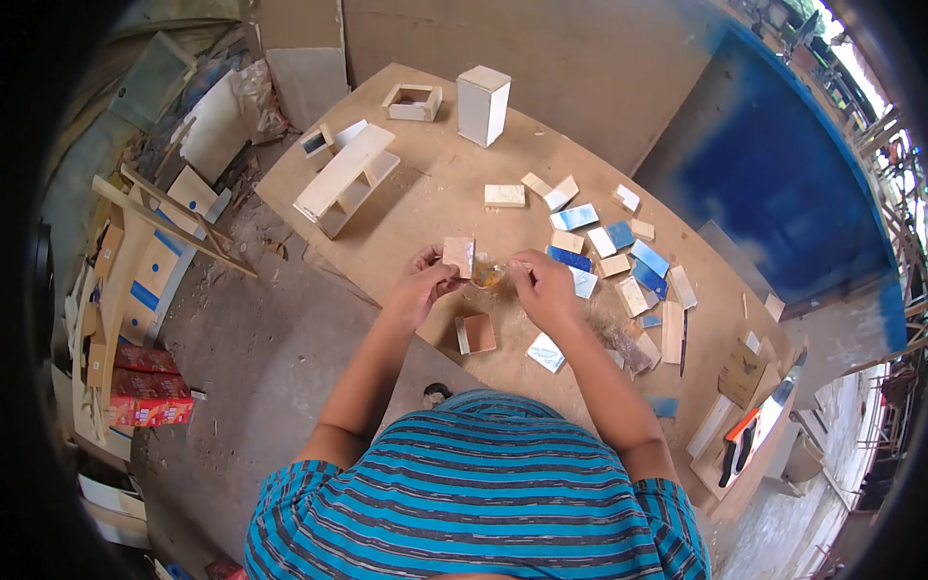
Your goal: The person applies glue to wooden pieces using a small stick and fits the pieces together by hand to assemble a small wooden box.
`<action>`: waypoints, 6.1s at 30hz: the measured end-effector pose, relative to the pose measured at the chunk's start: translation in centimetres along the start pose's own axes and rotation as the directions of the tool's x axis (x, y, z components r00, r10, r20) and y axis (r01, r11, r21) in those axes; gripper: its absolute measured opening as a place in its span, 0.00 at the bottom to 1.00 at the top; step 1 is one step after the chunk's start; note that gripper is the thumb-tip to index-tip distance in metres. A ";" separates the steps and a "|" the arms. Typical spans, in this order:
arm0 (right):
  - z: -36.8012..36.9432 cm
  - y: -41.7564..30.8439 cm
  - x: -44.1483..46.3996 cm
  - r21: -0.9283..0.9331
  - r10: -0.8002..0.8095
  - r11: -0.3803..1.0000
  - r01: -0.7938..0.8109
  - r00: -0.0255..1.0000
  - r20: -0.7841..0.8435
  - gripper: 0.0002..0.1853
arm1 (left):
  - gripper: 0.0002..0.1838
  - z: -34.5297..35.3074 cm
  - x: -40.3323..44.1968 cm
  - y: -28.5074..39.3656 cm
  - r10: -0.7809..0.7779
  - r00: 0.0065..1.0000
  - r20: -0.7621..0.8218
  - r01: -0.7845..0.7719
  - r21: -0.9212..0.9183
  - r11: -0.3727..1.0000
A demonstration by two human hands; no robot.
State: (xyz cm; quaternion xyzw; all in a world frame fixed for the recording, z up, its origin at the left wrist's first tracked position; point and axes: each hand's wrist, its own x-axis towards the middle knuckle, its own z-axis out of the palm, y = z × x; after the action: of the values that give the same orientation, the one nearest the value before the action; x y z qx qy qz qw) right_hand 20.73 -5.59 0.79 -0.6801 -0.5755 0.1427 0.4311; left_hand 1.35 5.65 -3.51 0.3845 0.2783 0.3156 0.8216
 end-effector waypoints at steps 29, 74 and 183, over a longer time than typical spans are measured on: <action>-2.5 0.5 0.0 0.802 0.467 0.472 -0.367 0.875 0.126 0.10 | 0.16 -0.1 -1.1 0.6 0.054 0.996 -0.068 -0.062 -0.122 0.991; -3.6 -4.1 -2.4 0.862 0.340 0.444 -0.247 0.936 0.093 0.11 | 0.20 4.4 -4.2 3.7 0.243 0.964 -0.106 -0.234 0.093 0.968; 2.7 3.9 -1.7 0.087 0.140 0.967 -0.238 0.790 0.597 0.15 | 0.25 -2.3 -9.3 -8.8 0.489 0.871 0.045 -0.125 0.983 0.131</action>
State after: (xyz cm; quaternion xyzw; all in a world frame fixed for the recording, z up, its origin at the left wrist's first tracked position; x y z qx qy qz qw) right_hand 20.90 -5.81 -4.24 -0.6207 -0.5960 0.4329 0.2686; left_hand -3.61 -4.58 -9.89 0.8094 0.4423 0.2859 0.2597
